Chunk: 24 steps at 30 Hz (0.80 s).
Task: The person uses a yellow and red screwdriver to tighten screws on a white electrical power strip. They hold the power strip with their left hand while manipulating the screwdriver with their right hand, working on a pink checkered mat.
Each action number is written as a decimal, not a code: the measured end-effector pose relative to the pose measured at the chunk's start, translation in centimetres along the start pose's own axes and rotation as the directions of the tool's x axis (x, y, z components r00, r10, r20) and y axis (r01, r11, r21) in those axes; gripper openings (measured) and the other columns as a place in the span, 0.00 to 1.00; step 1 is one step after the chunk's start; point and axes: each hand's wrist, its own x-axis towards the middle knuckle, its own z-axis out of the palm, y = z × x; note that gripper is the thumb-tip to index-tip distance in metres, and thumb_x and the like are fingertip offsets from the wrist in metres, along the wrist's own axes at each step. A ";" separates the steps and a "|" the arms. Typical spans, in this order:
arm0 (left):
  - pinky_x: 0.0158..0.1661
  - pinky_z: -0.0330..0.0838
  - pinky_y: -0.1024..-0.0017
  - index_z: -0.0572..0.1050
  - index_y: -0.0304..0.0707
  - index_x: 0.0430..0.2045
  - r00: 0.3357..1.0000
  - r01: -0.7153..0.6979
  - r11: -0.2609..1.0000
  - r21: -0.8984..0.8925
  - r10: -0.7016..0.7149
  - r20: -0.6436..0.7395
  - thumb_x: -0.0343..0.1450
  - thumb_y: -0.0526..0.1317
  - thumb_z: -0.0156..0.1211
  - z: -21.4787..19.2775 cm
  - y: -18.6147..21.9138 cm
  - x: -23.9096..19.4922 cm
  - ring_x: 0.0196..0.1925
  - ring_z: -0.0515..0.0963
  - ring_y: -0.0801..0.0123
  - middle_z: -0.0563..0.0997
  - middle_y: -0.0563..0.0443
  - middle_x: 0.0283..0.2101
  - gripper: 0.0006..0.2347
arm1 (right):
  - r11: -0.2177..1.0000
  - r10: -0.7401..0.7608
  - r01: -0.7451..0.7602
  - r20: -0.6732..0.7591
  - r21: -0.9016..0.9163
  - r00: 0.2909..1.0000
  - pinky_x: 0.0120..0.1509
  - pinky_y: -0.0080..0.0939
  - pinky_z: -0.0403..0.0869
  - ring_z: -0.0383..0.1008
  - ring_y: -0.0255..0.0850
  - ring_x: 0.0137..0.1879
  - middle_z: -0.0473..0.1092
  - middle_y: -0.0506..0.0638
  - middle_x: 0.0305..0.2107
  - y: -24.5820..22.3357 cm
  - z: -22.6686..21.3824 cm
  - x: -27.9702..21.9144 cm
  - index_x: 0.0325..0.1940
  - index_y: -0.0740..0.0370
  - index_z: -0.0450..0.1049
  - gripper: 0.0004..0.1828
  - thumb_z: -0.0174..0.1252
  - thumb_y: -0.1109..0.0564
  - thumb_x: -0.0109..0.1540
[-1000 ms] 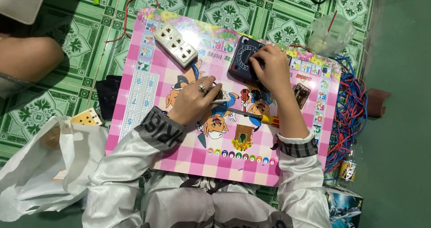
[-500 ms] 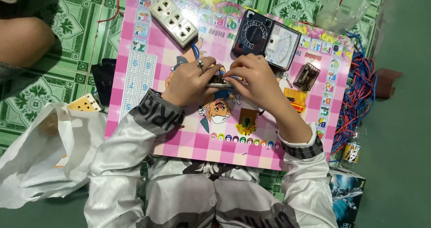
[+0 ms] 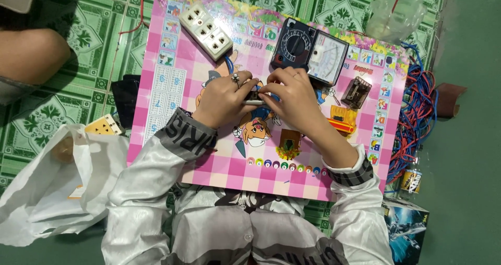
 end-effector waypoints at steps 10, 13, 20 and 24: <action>0.34 0.77 0.68 0.80 0.36 0.44 0.999 0.011 1.000 0.007 -0.011 0.037 0.69 0.54 0.69 0.1 -0.1 -0.3 0.38 0.84 0.60 0.80 0.48 0.44 0.20 | 0.918 0.140 -0.187 0.156 0.351 0.978 0.52 0.49 0.70 0.79 0.52 0.41 0.77 0.53 0.30 0.0 0.0 0.5 0.37 0.59 0.82 0.04 0.66 0.65 0.60; 0.34 0.78 0.68 0.80 0.37 0.44 0.999 0.009 1.000 0.002 -0.009 0.049 0.68 0.54 0.70 0.0 -0.2 -0.3 0.38 0.83 0.59 0.80 0.48 0.44 0.20 | 0.870 0.155 -0.218 0.175 0.441 0.972 0.52 0.52 0.71 0.79 0.55 0.41 0.78 0.55 0.30 0.0 -0.1 0.9 0.37 0.60 0.82 0.05 0.65 0.65 0.59; 0.32 0.77 0.66 0.81 0.35 0.42 0.994 0.048 0.996 -0.071 -0.041 0.105 0.68 0.52 0.71 -0.7 0.0 -0.4 0.34 0.83 0.57 0.79 0.46 0.44 0.19 | 0.736 0.167 -0.326 0.308 0.594 0.937 0.52 0.56 0.75 0.80 0.55 0.42 0.77 0.57 0.30 0.8 0.3 0.8 0.39 0.60 0.80 0.04 0.63 0.64 0.61; 0.32 0.76 0.67 0.81 0.36 0.42 0.990 0.070 0.994 -0.087 -0.058 0.130 0.67 0.52 0.71 -0.5 0.2 -0.8 0.33 0.83 0.58 0.79 0.48 0.44 0.19 | 0.723 0.182 -0.377 0.366 0.579 0.913 0.51 0.57 0.75 0.81 0.55 0.41 0.78 0.56 0.28 0.8 0.2 0.7 0.39 0.61 0.79 0.04 0.63 0.64 0.60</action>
